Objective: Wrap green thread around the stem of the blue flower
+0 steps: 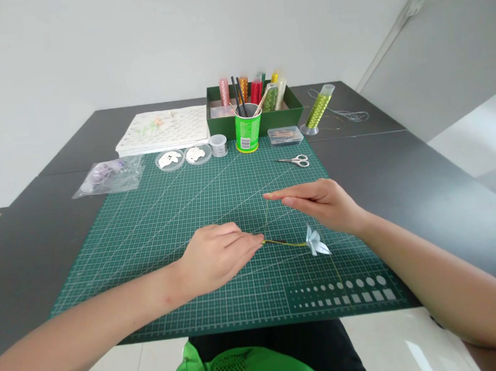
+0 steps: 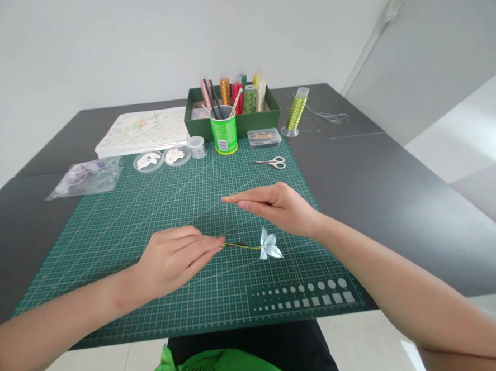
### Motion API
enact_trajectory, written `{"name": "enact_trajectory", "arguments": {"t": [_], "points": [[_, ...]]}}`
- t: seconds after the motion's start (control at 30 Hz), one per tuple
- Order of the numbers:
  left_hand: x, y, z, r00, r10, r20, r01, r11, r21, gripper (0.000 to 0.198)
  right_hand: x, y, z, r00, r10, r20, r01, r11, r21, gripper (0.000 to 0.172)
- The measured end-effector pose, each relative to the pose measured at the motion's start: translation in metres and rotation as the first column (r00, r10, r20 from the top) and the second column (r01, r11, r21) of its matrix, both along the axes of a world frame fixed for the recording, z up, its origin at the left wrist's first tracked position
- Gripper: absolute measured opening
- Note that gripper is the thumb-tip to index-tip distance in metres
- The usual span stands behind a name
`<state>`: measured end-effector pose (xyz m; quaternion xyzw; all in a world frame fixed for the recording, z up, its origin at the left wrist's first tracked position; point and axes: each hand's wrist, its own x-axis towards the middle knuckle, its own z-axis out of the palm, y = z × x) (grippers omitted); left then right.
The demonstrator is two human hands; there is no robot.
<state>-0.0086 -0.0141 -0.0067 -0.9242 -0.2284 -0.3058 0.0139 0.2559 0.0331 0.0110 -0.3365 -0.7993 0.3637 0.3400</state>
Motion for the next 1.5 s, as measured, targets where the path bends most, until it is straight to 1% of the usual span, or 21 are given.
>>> {"name": "enact_trajectory", "arguments": {"t": [0.13, 0.3, 0.43, 0.57, 0.7, 0.83, 0.9, 0.97, 1.03, 1.07, 1.1, 1.13, 1.17, 1.2, 1.23, 1.27, 1.3, 1.33, 1.37, 1.43, 1.5], "points": [[-0.001, -0.002, 0.003, 0.998, -0.040, 0.050, 0.038, 0.998, 0.042, 0.012, -0.002, 0.002, -0.005, 0.999, 0.033, -0.004, -0.033, 0.998, -0.045, 0.027], [-0.002, -0.005, 0.008, 0.994, -0.035, 0.104, 0.027, 0.997, 0.072, 0.016, -0.003, 0.004, -0.010, 0.998, 0.064, 0.015, -0.062, 0.992, -0.111, 0.028], [-0.003, -0.005, 0.012, 0.989, 0.012, 0.150, -0.027, 0.995, 0.098, 0.018, -0.005, 0.005, -0.016, 0.996, 0.078, 0.039, -0.072, 0.988, -0.139, 0.029], [-0.003, -0.002, 0.011, 0.970, 0.082, 0.229, -0.104, 0.991, 0.087, 0.026, -0.007, 0.004, -0.023, 0.984, 0.148, 0.102, -0.126, 0.972, -0.199, 0.035], [-0.003, 0.004, 0.008, 0.937, 0.180, 0.300, -0.189, 0.982, 0.001, 0.026, -0.007, 0.000, -0.025, 0.965, 0.216, 0.148, -0.185, 0.962, -0.202, 0.034], [-0.003, 0.011, 0.008, 0.902, 0.283, 0.325, -0.228, 0.953, -0.198, 0.015, -0.008, -0.003, -0.023, 0.962, 0.230, 0.145, -0.186, 0.946, -0.267, 0.035], [-0.002, 0.013, 0.008, 0.883, 0.336, 0.327, -0.228, 0.918, -0.325, 0.013, -0.009, -0.001, -0.023, 0.973, 0.224, 0.061, -0.191, 0.920, -0.342, 0.038], [-0.002, 0.015, 0.007, 0.856, 0.383, 0.348, -0.181, 0.852, -0.492, 0.013, -0.010, 0.003, -0.026, 0.984, 0.129, -0.121, -0.169, 0.882, -0.440, 0.041], [-0.001, 0.017, 0.006, 0.822, 0.420, 0.383, -0.082, 0.754, -0.651, 0.014, -0.009, 0.010, -0.031, 0.961, -0.045, -0.274, -0.110, 0.845, -0.523, 0.038], [-0.001, 0.018, 0.005, 0.808, 0.439, 0.393, -0.036, 0.702, -0.711, 0.014, -0.008, 0.013, -0.034, 0.946, -0.146, -0.290, -0.037, 0.840, -0.541, 0.036], [0.000, 0.018, 0.005, 0.798, 0.455, 0.396, -0.003, 0.659, -0.752, 0.014, -0.006, 0.017, -0.036, 0.933, -0.249, -0.260, 0.079, 0.846, -0.527, 0.034], [0.000, 0.018, 0.004, 0.791, 0.468, 0.394, 0.016, 0.628, -0.778, 0.015, -0.004, 0.020, -0.038, 0.914, -0.353, -0.198, 0.229, 0.855, -0.465, 0.032], [0.000, 0.018, 0.004, 0.788, 0.479, 0.388, 0.025, 0.604, -0.796, 0.015, -0.002, 0.023, -0.039, 0.884, -0.451, -0.121, 0.389, 0.855, -0.344, 0.032], [0.000, 0.018, 0.004, 0.786, 0.487, 0.381, 0.028, 0.587, -0.809, 0.016, -0.001, 0.024, -0.040, 0.844, -0.534, -0.047, 0.520, 0.836, -0.174, 0.031], [0.001, 0.018, 0.004, 0.785, 0.490, 0.378, 0.032, 0.578, -0.815, 0.017, -0.001, 0.024, -0.040, 0.805, -0.593, 0.009, 0.593, 0.805, 0.010, 0.032], [0.001, 0.018, 0.004, 0.784, 0.490, 0.381, 0.038, 0.575, -0.817, 0.017, -0.002, 0.022, -0.039, 0.787, -0.615, 0.050, 0.600, 0.782, 0.166, 0.039], [0.002, 0.017, 0.004, 0.783, 0.487, 0.386, 0.045, 0.575, -0.817, 0.017, -0.004, 0.018, -0.038, 0.800, -0.594, 0.085, 0.557, 0.788, 0.264, 0.047], [0.002, 0.017, 0.004, 0.784, 0.483, 0.389, 0.050, 0.576, -0.816, 0.017, -0.007, 0.013, -0.038, 0.839, -0.531, 0.115, 0.483, 0.826, 0.292, 0.054], [0.003, 0.017, 0.004, 0.786, 0.479, 0.392, 0.053, 0.579, -0.813, 0.016, -0.012, 0.006, -0.037, 0.892, -0.431, 0.133, 0.389, 0.885, 0.256, 0.057], [0.004, 0.016, 0.004, 0.789, 0.469, 0.397, 0.052, 0.593, -0.803, 0.016, -0.023, -0.009, -0.038, 0.980, -0.169, 0.107, 0.159, 0.983, 0.093, 0.055], [0.004, 0.015, 0.005, 0.796, 0.457, 0.397, 0.037, 0.617, -0.786, 0.016, -0.033, -0.023, -0.040, 0.999, 0.040, 0.027, -0.040, 0.999, -0.003, 0.054]]}}
